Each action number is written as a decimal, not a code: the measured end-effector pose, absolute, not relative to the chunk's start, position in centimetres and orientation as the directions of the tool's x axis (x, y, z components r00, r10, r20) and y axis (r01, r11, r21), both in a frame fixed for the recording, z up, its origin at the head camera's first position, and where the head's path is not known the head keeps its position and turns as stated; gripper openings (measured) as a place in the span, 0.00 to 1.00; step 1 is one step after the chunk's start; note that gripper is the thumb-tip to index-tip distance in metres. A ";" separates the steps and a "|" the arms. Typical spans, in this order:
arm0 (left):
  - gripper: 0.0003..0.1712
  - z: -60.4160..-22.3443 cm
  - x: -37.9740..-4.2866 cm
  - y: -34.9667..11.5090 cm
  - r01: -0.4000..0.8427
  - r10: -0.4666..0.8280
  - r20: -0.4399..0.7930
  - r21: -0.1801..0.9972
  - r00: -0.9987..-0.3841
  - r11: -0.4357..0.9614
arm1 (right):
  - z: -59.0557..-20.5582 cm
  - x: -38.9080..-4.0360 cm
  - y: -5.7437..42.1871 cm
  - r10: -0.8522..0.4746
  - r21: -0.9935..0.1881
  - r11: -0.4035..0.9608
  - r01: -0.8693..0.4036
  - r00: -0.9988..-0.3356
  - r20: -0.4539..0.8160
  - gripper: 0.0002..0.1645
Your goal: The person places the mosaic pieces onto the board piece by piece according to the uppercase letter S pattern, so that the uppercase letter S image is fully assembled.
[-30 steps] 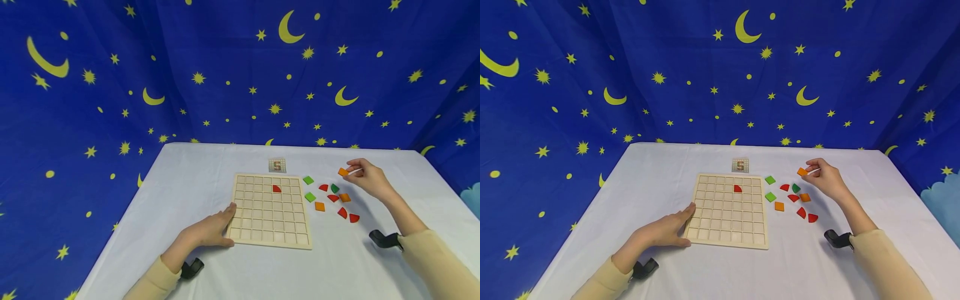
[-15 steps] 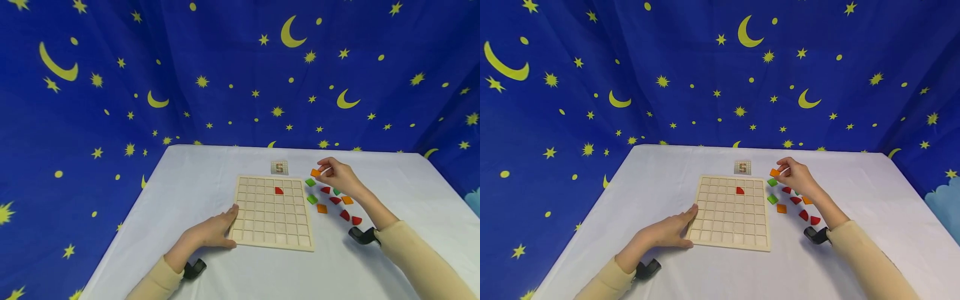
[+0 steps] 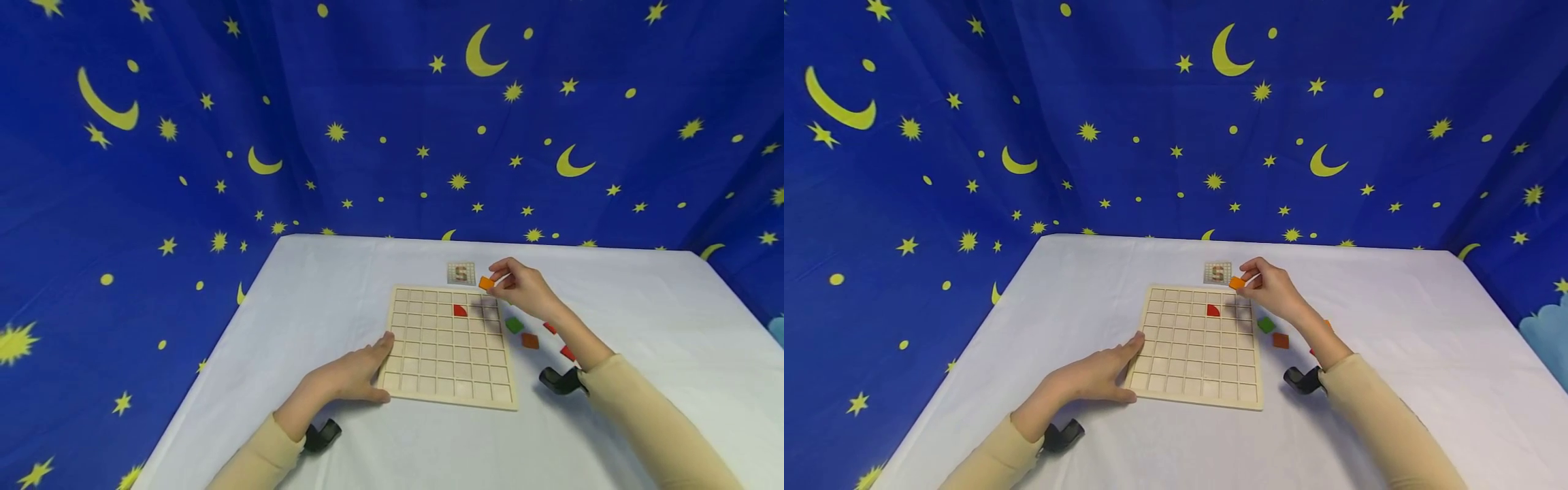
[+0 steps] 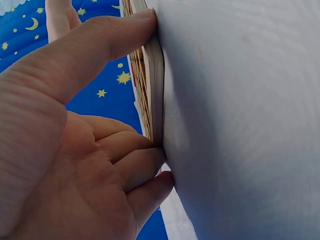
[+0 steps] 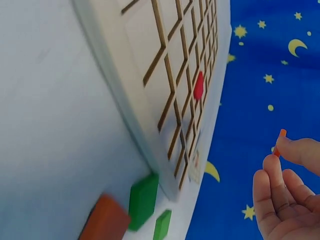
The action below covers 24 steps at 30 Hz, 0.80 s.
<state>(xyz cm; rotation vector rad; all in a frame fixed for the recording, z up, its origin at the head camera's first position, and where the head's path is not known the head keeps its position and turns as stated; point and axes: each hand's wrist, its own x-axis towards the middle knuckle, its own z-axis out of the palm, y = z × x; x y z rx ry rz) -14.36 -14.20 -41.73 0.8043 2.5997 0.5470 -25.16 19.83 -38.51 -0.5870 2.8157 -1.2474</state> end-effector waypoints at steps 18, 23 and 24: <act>0.57 -41.5 -14.4 -14.4 0.442 0.586 -0.247 0.454 -0.772 0.774 | -40.1 -25.7 15.4 -0.510 -0.728 0.517 -0.451 -0.845 0.162 0.22; 0.57 -41.5 -14.4 -14.4 0.445 0.586 -0.245 0.449 -0.772 0.774 | -40.5 -25.8 14.9 -0.542 -0.713 0.523 -0.467 -0.828 0.145 0.21; 0.57 -41.6 -14.4 -14.4 0.444 0.586 -0.247 0.449 -0.772 0.775 | -40.7 -25.9 14.7 -0.550 -0.711 0.521 -0.473 -0.822 0.145 0.21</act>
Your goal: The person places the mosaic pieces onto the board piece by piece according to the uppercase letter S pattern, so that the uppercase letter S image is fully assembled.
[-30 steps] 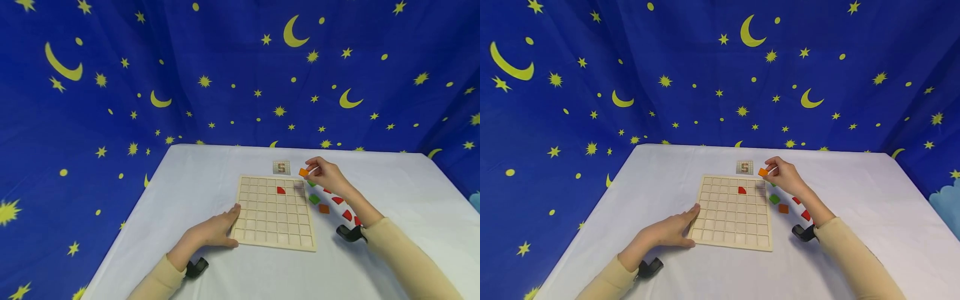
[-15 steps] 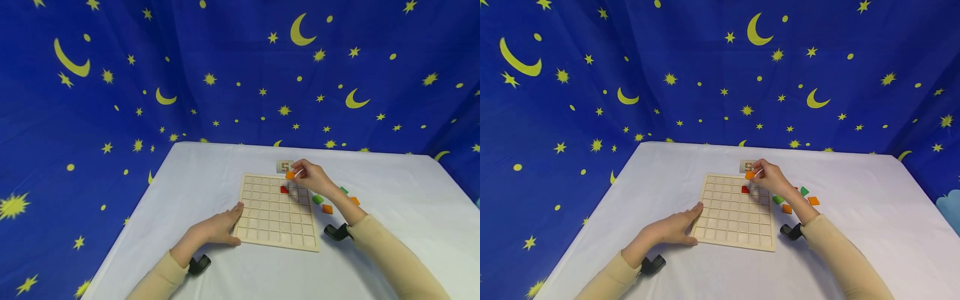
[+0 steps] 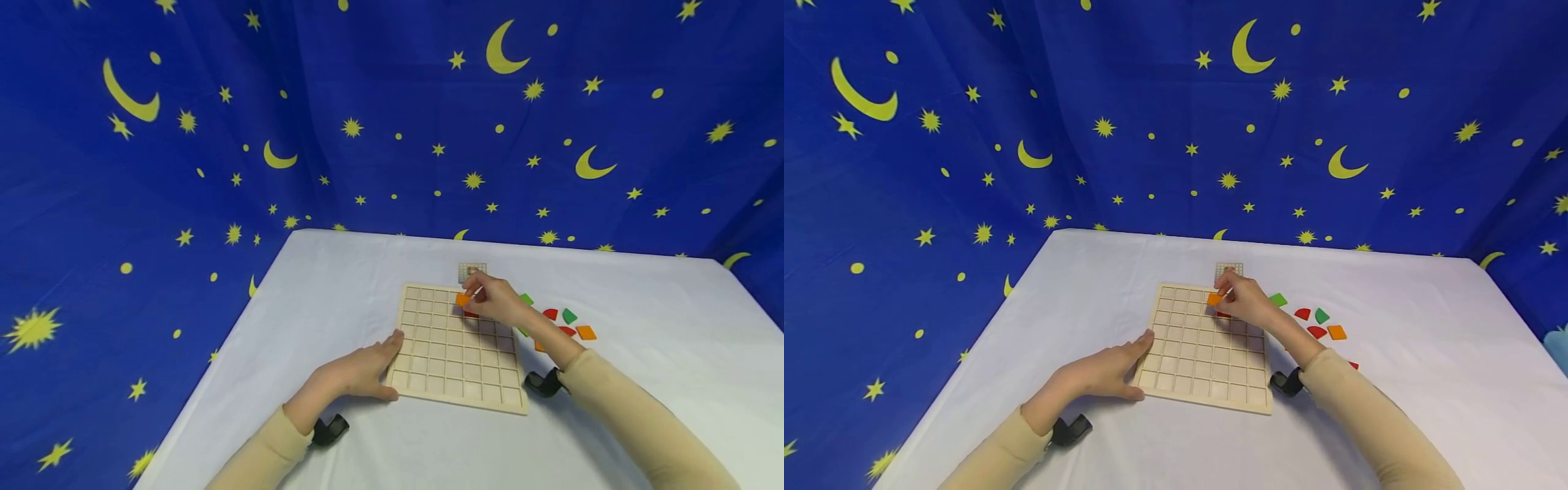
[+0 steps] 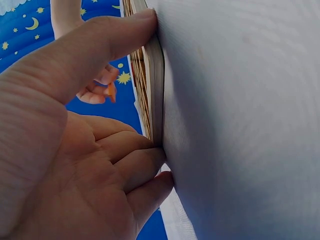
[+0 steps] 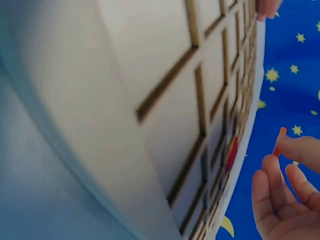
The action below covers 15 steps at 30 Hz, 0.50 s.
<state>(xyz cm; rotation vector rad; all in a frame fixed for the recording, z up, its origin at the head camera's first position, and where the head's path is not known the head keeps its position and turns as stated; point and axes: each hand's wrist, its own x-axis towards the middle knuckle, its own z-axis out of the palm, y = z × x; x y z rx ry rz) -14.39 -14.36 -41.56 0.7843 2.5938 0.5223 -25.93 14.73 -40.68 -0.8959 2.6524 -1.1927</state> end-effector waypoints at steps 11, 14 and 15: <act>0.57 -41.7 -14.4 -14.3 0.442 0.582 -0.245 0.448 -0.775 0.777 | -42.0 -26.5 14.0 -0.618 -0.674 0.516 -0.528 -0.775 0.134 0.19; 0.58 -41.6 -14.4 -14.3 0.437 0.576 -0.250 0.443 -0.778 0.783 | -42.1 -26.6 13.9 -0.620 -0.667 0.520 -0.534 -0.773 0.135 0.19; 0.58 -41.6 -14.4 -14.3 0.436 0.575 -0.251 0.442 -0.779 0.784 | -42.2 -26.6 13.9 -0.622 -0.665 0.519 -0.537 -0.771 0.137 0.19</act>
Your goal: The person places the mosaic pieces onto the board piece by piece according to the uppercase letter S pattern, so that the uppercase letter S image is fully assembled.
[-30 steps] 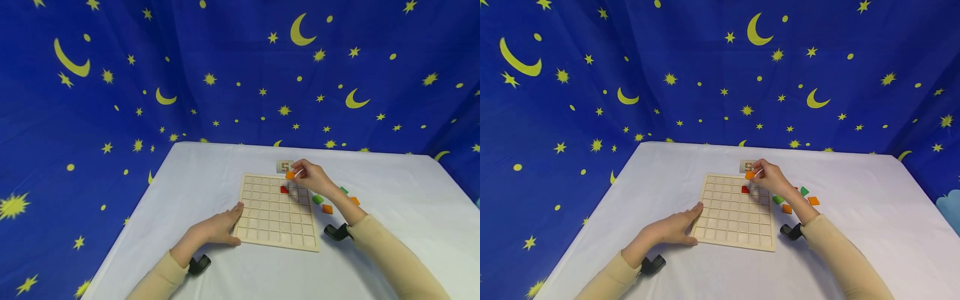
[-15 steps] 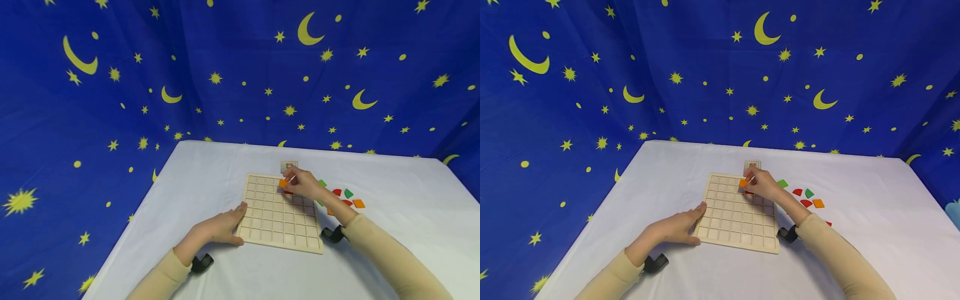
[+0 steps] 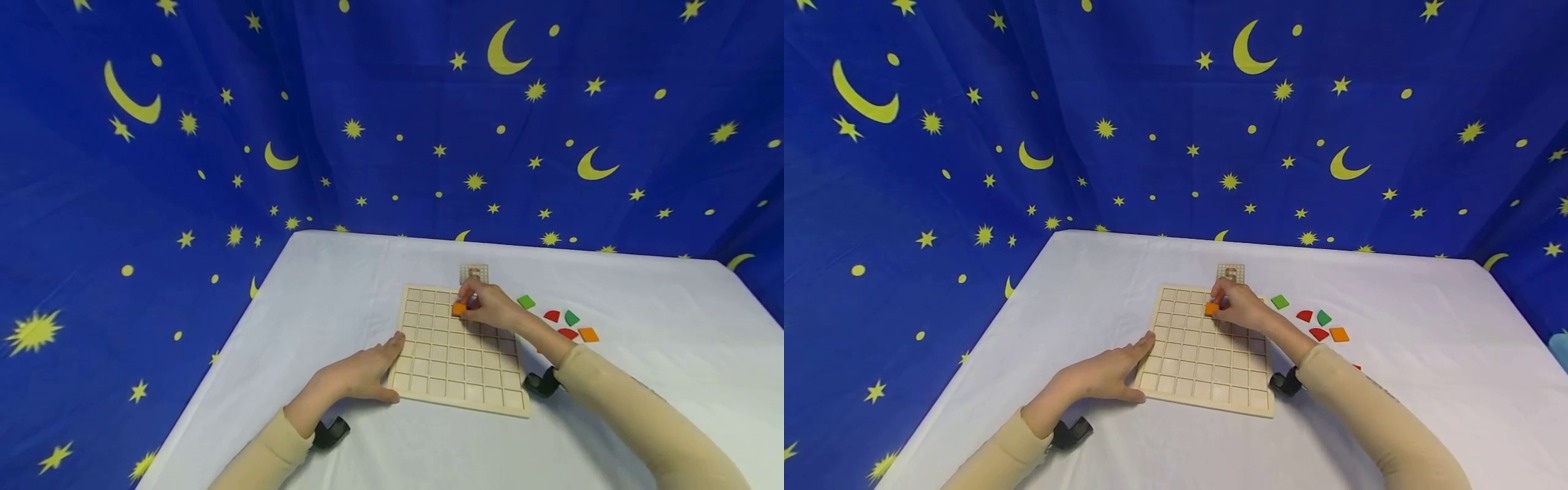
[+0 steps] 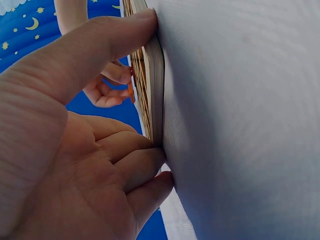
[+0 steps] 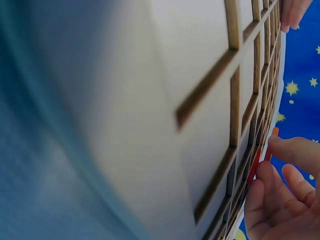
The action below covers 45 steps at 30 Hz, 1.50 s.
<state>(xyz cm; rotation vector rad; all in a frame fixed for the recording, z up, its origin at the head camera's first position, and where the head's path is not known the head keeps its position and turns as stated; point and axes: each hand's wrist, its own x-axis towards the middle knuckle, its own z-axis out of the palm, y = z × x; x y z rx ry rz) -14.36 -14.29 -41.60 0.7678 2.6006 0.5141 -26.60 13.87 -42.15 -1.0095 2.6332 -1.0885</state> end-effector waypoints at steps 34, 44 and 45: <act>0.57 -41.7 -14.4 -14.1 0.435 0.577 -0.257 0.444 -0.775 0.783 | -42.5 -26.4 13.8 -0.608 -0.667 0.538 -0.515 -0.785 0.116 0.18; 0.58 -41.4 -14.5 -14.3 0.420 0.564 -0.269 0.443 -0.781 0.792 | -40.7 -25.9 13.9 -0.602 -0.685 0.523 -0.507 -0.789 0.124 0.19; 0.57 -41.4 -14.5 -14.3 0.418 0.563 -0.270 0.443 -0.781 0.793 | -40.6 -25.8 13.9 -0.599 -0.690 0.522 -0.502 -0.791 0.124 0.19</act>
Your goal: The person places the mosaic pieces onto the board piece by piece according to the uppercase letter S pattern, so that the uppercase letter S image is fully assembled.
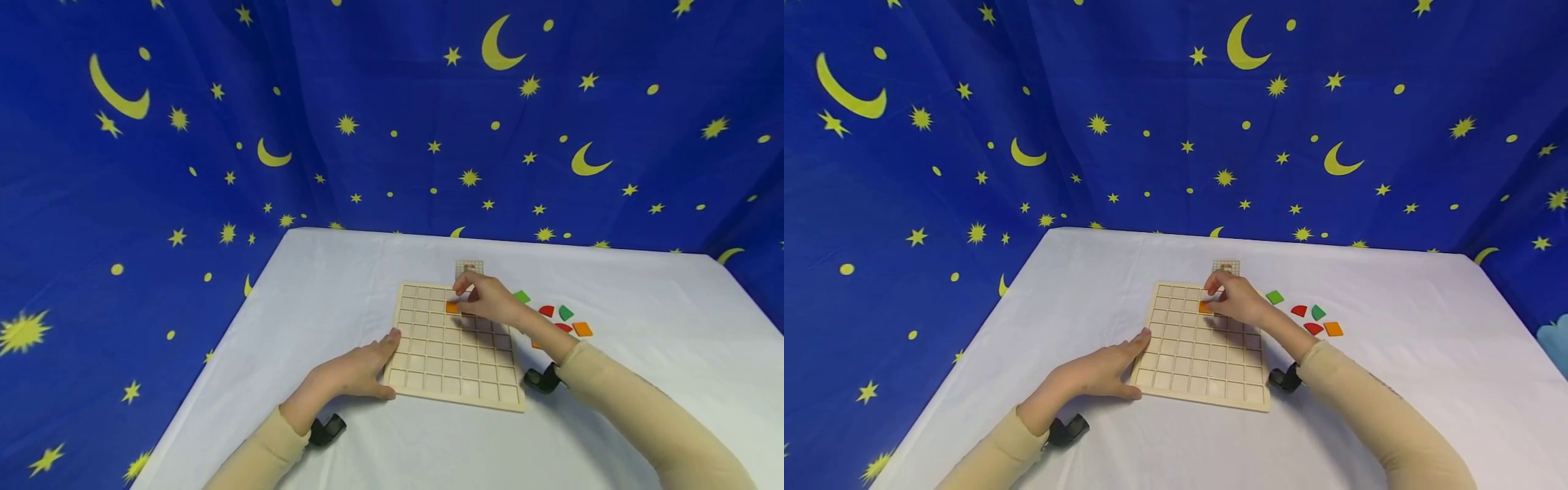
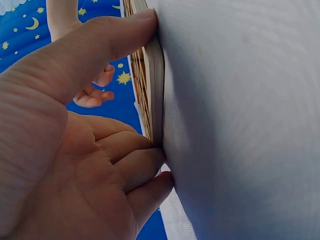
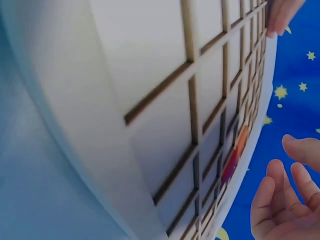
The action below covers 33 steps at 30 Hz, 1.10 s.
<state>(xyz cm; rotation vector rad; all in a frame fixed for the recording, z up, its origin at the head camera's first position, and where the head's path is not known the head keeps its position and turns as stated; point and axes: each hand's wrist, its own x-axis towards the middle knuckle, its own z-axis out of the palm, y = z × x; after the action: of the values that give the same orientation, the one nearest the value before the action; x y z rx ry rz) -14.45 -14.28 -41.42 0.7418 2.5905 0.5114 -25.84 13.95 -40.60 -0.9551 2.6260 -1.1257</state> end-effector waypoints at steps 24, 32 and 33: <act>0.58 -41.6 -14.5 -14.3 0.435 0.585 -0.242 0.468 -0.774 0.770 | -39.4 -25.2 19.8 -0.434 -0.693 0.617 -0.373 -0.896 0.095 0.21; 0.58 -41.5 -14.5 -14.2 0.431 0.582 -0.243 0.470 -0.776 0.770 | -39.5 -24.9 22.3 -0.371 -0.686 0.656 -0.316 -0.926 0.072 0.22; 0.58 -41.6 -14.4 -14.2 0.430 0.582 -0.243 0.471 -0.776 0.770 | -39.5 -24.8 22.6 -0.362 -0.687 0.659 -0.306 -0.930 0.067 0.22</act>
<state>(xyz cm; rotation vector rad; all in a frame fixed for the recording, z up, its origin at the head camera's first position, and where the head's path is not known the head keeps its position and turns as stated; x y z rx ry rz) -14.45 -14.22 -41.56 0.7719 2.5876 0.5583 -24.83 22.59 -39.48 -0.5629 2.7920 -1.1350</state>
